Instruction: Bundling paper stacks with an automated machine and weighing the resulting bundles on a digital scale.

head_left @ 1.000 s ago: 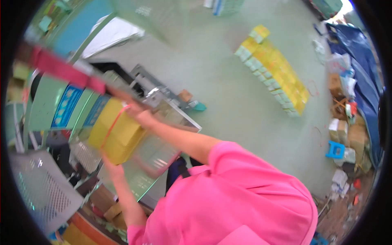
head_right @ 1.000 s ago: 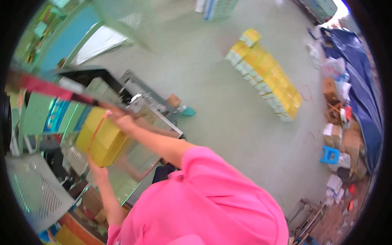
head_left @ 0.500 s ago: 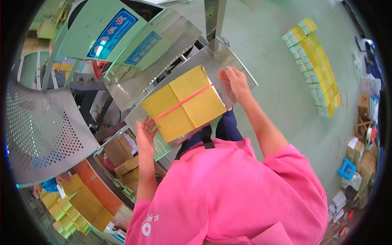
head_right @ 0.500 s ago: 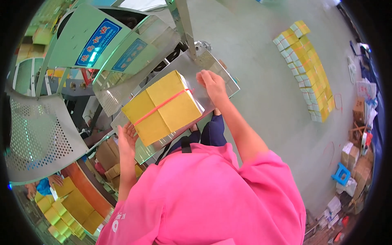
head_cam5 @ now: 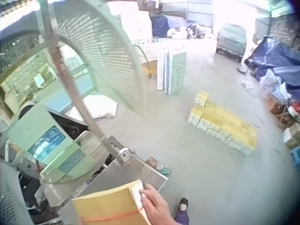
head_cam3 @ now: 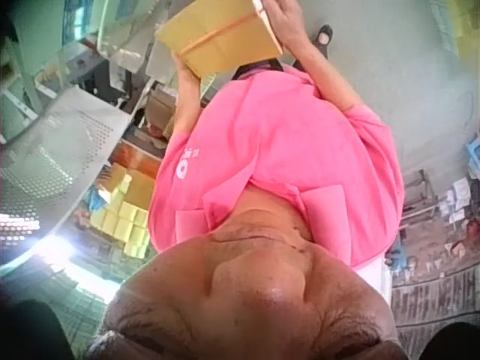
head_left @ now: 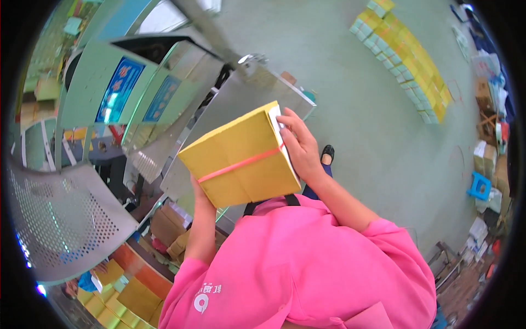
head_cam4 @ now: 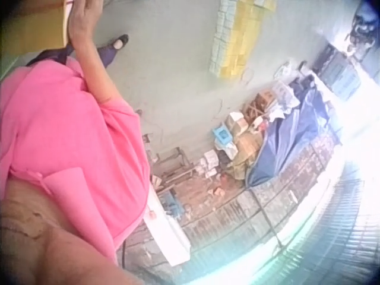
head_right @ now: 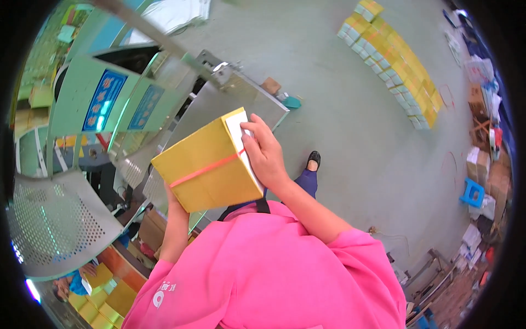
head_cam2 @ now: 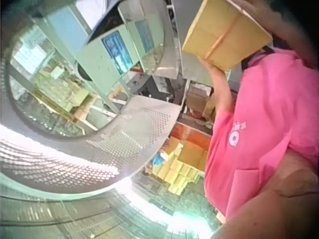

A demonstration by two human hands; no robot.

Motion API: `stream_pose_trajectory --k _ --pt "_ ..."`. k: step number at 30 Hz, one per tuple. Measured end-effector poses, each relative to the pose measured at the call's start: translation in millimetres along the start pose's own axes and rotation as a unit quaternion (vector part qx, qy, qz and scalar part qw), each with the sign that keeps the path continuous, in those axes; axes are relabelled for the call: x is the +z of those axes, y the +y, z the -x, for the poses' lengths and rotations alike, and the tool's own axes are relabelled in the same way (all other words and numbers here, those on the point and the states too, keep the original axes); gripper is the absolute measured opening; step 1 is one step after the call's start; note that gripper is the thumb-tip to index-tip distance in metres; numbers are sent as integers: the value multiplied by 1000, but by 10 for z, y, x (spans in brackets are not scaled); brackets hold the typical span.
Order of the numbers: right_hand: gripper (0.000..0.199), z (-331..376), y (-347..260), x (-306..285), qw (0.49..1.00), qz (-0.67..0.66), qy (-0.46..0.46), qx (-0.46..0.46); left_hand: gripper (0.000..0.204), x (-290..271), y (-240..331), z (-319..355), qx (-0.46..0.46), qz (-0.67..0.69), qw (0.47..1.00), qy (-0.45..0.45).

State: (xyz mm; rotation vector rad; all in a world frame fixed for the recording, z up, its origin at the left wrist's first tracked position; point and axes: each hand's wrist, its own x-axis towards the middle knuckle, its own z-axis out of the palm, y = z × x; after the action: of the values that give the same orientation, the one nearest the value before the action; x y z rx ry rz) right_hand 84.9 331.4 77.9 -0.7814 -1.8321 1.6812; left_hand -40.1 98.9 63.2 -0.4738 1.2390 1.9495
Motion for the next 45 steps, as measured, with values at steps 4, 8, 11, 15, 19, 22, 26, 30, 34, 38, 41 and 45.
stream_pose_trajectory --k 4,8,11,15,19,22,26,30,34,38,41,45 --pt "37 113 -242 -1063 999 24 27 33 50 675 -539 -130 -61 -65 995 -45" --pt "38 208 115 -2206 992 31 118 38 50 1745 -1255 -235 -120 -117 979 -114" --pt "40 -35 210 -3164 985 5 159 68 50 2330 -1905 -567 -59 -230 952 -195" --pt "42 -170 227 -4142 971 -34 210 104 42 3919 -2351 -167 -62 -142 970 -190" --pt "39 -483 559 -4725 946 -35 300 117 41 4495 -2617 -516 -137 -155 964 -168" --pt "34 -939 534 -5045 951 -18 235 202 50 4613 -2746 -1161 -102 -240 947 -188" --pt "29 -1562 787 -5361 959 6 240 149 53 4994 -2924 -1739 -188 -89 956 -208" --pt "29 -2317 1034 -5866 953 82 262 127 58 5915 -3176 -2450 -166 -108 944 -263" --pt "27 -2877 1008 -6339 935 -11 318 156 59 6866 -3236 -2864 -229 -152 936 -219" --pt "28 -3287 1213 -6578 843 -242 422 229 61 7400 -3327 -3414 -243 -231 919 -206" --pt "29 -3722 1433 -6964 841 -246 398 272 61 7866 -3506 -3711 -218 -287 908 -213" --pt "31 -4463 1718 -7590 920 -45 264 285 62 8498 -3778 -4169 -249 -285 913 -154"
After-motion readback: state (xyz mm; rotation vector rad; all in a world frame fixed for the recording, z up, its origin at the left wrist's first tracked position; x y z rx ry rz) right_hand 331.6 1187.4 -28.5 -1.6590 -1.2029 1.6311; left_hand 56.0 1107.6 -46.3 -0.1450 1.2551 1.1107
